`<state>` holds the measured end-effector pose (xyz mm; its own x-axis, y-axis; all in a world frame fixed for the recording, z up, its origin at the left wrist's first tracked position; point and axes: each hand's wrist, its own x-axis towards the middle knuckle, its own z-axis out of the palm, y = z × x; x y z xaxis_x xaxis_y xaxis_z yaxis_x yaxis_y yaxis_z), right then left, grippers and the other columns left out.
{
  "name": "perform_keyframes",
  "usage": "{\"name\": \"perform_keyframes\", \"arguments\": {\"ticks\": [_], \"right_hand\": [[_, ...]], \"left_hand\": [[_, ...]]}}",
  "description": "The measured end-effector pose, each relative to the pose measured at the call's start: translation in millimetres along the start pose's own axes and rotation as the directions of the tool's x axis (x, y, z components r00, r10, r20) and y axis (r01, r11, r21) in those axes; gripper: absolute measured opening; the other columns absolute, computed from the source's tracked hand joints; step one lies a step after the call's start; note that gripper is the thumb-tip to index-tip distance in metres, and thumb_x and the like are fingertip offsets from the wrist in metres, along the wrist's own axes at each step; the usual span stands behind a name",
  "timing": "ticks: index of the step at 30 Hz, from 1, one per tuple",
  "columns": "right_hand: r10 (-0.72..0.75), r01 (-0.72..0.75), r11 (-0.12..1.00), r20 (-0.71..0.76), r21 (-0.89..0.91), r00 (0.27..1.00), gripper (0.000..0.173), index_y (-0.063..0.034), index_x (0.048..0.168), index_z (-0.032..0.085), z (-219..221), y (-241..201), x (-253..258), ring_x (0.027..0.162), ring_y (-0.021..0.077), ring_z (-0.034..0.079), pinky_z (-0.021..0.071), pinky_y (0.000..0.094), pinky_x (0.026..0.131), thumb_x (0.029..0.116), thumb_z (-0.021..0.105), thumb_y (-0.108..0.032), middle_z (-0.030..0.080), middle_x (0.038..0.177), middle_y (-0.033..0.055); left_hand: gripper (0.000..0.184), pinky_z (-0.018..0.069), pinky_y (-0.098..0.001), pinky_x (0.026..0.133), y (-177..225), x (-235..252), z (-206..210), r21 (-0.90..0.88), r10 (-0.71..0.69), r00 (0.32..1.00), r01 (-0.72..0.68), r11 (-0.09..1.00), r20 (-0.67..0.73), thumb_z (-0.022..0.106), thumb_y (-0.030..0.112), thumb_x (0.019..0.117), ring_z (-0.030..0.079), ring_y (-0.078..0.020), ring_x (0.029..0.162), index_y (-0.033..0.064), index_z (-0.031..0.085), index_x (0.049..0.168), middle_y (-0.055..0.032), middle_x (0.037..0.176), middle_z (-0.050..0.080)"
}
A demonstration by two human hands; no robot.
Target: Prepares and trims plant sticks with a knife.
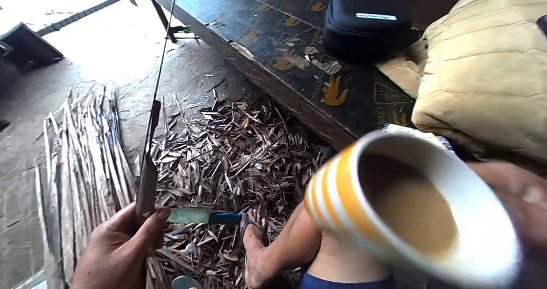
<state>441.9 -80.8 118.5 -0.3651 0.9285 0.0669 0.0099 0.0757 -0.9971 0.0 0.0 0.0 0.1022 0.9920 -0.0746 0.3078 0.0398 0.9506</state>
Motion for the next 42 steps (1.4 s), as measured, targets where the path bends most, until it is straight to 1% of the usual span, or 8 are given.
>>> {"name": "perform_keyframes", "arguments": {"ticks": [11,21,28,31,33,36,39,42], "right_hand": [[0.233,-0.213,0.971,-0.600,0.106,0.765,0.047,-0.0092,0.096,0.062,-54.0,43.7,34.3,0.054,0.0148,0.067,0.0594,0.0279,0.049,0.1132,0.028,-0.037,0.070,0.074,0.0065],[0.307,-0.266,0.948,-0.729,0.176,0.612,0.043,-0.0082,0.095,0.055,-66.7,49.9,46.8,0.064,0.0226,0.072,0.0647,0.0399,0.061,0.1127,0.033,-0.040,0.069,0.079,0.0079],[0.219,-0.240,0.968,-0.735,0.079,0.642,0.038,-0.0177,0.142,0.047,-57.5,42.8,12.2,0.069,0.0217,0.074,0.0638,0.0346,0.061,0.1104,0.041,-0.039,0.074,0.092,0.0090],[0.020,-0.140,0.982,-0.665,-0.128,0.747,0.009,-0.0146,0.112,0.056,-19.1,50.2,-16.0,0.064,0.0133,0.071,0.0641,0.0323,0.059,0.1051,0.050,-0.016,0.073,0.083,-0.0023],[-0.062,-0.176,0.912,-0.548,-0.370,0.834,0.011,-0.0149,0.092,0.067,7.2,71.0,-31.6,0.085,0.0093,0.074,0.0644,0.0311,0.078,0.1015,0.062,-0.018,0.075,0.095,-0.0052],[-0.101,-0.253,0.600,-0.386,-0.759,0.917,0.042,-0.0001,0.112,0.073,27.6,130.4,-52.6,0.135,0.0377,0.052,0.0399,0.0531,0.114,0.0963,0.068,-0.038,0.063,0.134,0.0231],[-0.055,-0.316,0.358,-0.358,-0.878,0.932,0.082,-0.0003,0.150,0.048,37.7,182.5,-67.6,0.145,0.0535,0.034,0.0308,0.0623,0.118,0.0934,0.060,-0.058,0.038,0.155,0.0357],[-0.104,-0.314,0.301,-0.358,-0.901,0.928,0.071,-0.0068,0.145,0.057,41.8,193.9,-58.2,0.145,0.0551,0.032,0.0285,0.0662,0.117,0.0942,0.056,-0.056,0.038,0.155,0.0354]], "left_hand": [[0.005,0.0560,-0.0237,0.052,2.1,-3.0,-10.7,-0.012,0.026,0.998,-0.025,1.000,0.049,0.064,0.012,0.0975,0.063,-0.0051,0.055,0.0164,0.065,0.100,0.0095,0.071,0.067],[0.005,0.0557,-0.0237,0.052,6.4,-4.8,-10.7,-0.022,0.036,0.999,-0.036,0.999,0.037,0.065,0.012,0.0962,0.062,-0.0057,0.055,0.0155,0.067,0.099,0.0091,0.069,0.066],[0.003,0.0540,-0.0228,0.049,11.3,-7.0,-6.0,-0.010,0.050,0.999,-0.050,0.999,-0.018,0.067,0.017,0.0939,0.060,-0.0054,0.051,0.0159,0.067,0.097,0.0079,0.066,0.064],[0.009,0.0518,-0.0209,0.046,7.5,-7.0,-5.7,0.013,0.077,0.996,-0.077,0.997,-0.054,0.069,0.030,0.0917,0.058,-0.0048,0.048,0.0204,0.069,0.092,0.0079,0.064,0.063],[0.011,0.0519,-0.0211,0.047,5.4,-6.1,-6.1,0.040,0.074,0.996,-0.072,0.997,-0.054,0.068,0.032,0.0917,0.059,-0.0053,0.049,0.0212,0.070,0.093,0.0076,0.064,0.063],[0.013,0.0527,-0.0222,0.047,2.7,-4.8,-6.6,0.067,0.071,0.997,-0.069,0.995,-0.026,0.067,0.032,0.0924,0.060,-0.0068,0.050,0.0195,0.071,0.095,0.0059,0.066,0.064],[0.012,0.0520,-0.0217,0.046,3.3,-5.2,-6.8,0.057,0.052,0.999,-0.052,0.997,-0.005,0.066,0.030,0.0932,0.059,-0.0069,0.050,0.0187,0.071,0.095,0.0051,0.066,0.064],[0.013,0.0532,-0.0221,0.049,2.3,-3.7,-6.6,0.018,0.011,1.000,-0.012,1.000,0.022,0.066,0.030,0.0941,0.060,-0.0079,0.051,0.0175,0.071,0.093,0.0040,0.066,0.064]]}}
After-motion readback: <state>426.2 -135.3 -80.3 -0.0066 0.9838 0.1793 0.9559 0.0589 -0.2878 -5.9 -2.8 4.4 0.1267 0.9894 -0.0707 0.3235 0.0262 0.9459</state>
